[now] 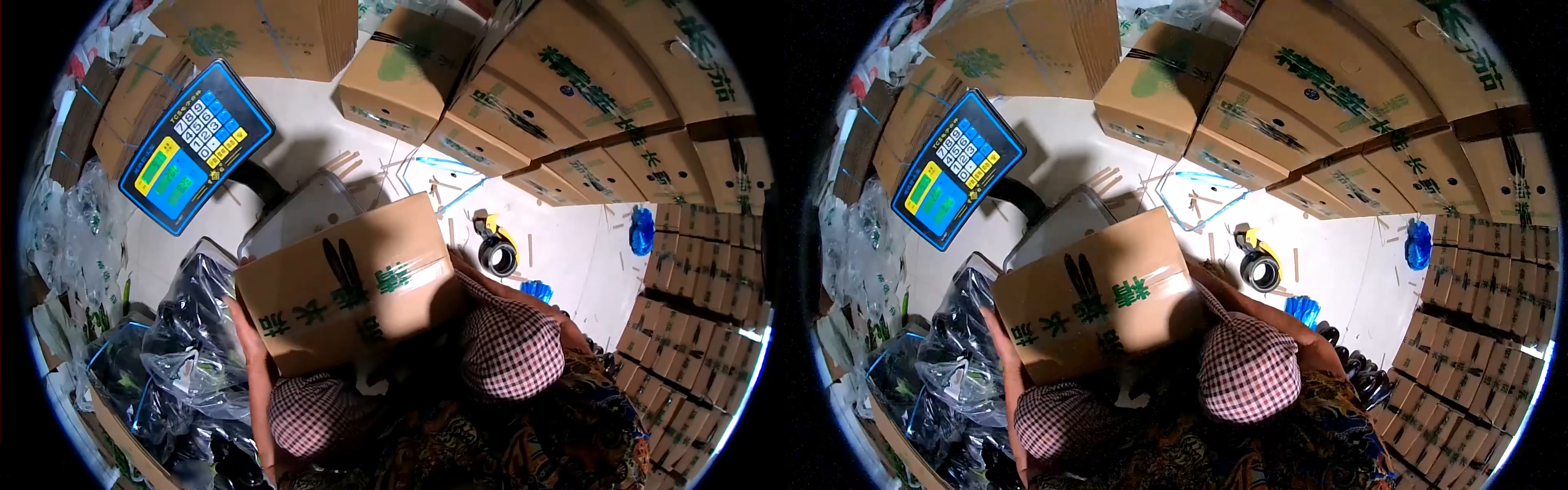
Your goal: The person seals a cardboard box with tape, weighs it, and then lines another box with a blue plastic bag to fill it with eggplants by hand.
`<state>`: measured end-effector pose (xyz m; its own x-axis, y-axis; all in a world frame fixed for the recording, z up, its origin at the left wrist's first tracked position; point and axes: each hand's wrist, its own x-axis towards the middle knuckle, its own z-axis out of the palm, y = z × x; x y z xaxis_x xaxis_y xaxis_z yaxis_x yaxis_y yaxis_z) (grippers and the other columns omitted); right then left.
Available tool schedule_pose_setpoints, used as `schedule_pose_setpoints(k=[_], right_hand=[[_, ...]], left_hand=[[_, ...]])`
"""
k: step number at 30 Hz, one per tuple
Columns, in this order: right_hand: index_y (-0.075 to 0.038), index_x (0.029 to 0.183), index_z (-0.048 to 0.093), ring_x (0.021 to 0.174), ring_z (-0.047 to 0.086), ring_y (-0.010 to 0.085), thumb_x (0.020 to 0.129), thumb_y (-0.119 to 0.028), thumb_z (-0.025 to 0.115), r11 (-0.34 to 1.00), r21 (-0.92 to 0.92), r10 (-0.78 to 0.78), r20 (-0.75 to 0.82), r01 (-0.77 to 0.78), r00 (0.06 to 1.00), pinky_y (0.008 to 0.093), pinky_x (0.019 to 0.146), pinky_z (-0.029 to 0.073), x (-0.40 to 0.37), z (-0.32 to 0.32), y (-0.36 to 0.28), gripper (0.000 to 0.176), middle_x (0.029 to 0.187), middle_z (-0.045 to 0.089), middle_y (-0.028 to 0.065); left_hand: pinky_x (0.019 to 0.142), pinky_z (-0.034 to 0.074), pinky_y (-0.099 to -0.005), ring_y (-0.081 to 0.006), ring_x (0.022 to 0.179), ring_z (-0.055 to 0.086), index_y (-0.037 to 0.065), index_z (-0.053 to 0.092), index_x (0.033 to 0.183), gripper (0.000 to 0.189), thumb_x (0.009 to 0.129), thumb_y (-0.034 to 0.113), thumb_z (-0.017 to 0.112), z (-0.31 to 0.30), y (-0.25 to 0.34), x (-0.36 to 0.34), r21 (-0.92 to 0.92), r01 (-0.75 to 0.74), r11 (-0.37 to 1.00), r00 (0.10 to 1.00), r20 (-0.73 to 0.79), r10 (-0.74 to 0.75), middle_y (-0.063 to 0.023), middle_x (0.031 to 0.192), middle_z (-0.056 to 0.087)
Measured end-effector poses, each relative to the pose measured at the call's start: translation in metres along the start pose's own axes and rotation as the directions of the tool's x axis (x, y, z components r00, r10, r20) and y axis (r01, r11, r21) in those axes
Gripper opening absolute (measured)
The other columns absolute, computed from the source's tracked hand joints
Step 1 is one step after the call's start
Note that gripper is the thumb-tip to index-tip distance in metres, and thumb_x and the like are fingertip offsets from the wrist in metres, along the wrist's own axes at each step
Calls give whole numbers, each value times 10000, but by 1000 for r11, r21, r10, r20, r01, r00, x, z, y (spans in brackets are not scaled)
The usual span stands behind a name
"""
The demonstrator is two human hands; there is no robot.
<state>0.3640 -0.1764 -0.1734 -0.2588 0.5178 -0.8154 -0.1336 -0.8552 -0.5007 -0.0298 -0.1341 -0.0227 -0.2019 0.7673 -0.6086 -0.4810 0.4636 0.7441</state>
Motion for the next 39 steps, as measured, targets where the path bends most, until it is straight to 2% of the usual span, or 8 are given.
schedule_pose_setpoints(k=[12, 25, 28, 29, 32, 34, 35, 39], right_hand=[[-15, 1249, 521, 1155, 501, 229, 903, -481, 535, 898, -3, -436, -148, 440, 888, 366, 1024, 358, -85, 72, -211, 581, 1263, 544, 149], [-1, 1311, 404, 1065, 541, 230, 886, -359, 576, 97, -599, -995, -80, 795, 61, 335, 930, 430, -124, 145, -345, 582, 1166, 564, 165], [74, 1399, 247, 1312, 345, 373, 870, -304, 579, -64, -806, -998, 41, 588, -52, 416, 1098, 255, -88, 130, -316, 731, 1396, 341, 296], [89, 1402, 226, 1341, 272, 403, 871, -318, 575, -75, -864, -996, 88, 498, 3, 429, 1115, 206, -80, 128, -304, 755, 1426, 276, 309], [73, 1394, 275, 1353, 225, 451, 841, -390, 620, -236, -923, -951, 283, 303, 122, 501, 1100, 195, -48, 129, -259, 800, 1450, 238, 307], [45, 1341, 373, 1337, 266, 431, 794, -360, 662, -499, -853, -830, 521, 152, 201, 504, 1054, 245, -50, 140, -264, 738, 1445, 271, 277], [-11, 1273, 468, 1256, 375, 360, 817, -388, 632, -482, -871, -851, 490, 93, 189, 467, 975, 308, -42, 142, -271, 614, 1413, 353, 211], [-22, 1170, 542, 1079, 461, 309, 800, -353, 645, -486, -874, -854, 480, 18, 200, 455, 883, 351, -33, 140, -309, 506, 1202, 490, 141]], left_hand=[[983, 426, -404, -276, 1176, 502, 81, 464, 1341, 580, 936, 495, 425, 0, 3, 23, -316, 179, 932, 921, 386, -47, -115, 1295, 519], [1001, 393, -476, -336, 1228, 443, 98, 272, 1415, 756, 886, 630, 363, 162, 6, 124, -356, 455, 817, 580, 814, 32, -156, 1363, 427], [1010, 377, -490, -351, 1239, 427, 110, 248, 1418, 765, 880, 645, 351, 170, -10, 168, -224, 958, 180, 227, 974, 3, -161, 1367, 417], [1013, 372, -495, -356, 1243, 421, 114, 240, 1418, 769, 878, 650, 347, 172, -14, 180, 79, 837, -542, -20, 993, 114, -163, 1368, 413], [1022, 356, -509, -371, 1254, 405, 126, 216, 1421, 778, 872, 665, 336, 169, -24, 214, 246, 532, -810, -157, 969, 191, -169, 1371, 403], [1037, 324, -519, -388, 1279, 370, 140, 173, 1437, 860, 829, 726, 339, 162, -30, 257, -62, 864, -500, 62, 998, -17, -190, 1387, 373], [1049, 298, -525, -400, 1301, 340, 151, 138, 1452, 939, 788, 782, 347, 158, -32, 283, -235, 968, 83, 246, 951, -186, -210, 1401, 347], [1045, 303, -485, -277, 1254, 400, 309, 354, 1327, 670, 833, 759, 305, 219, 25, 231, -192, 471, 861, 863, 301, -405, -149, 1322, 435]])
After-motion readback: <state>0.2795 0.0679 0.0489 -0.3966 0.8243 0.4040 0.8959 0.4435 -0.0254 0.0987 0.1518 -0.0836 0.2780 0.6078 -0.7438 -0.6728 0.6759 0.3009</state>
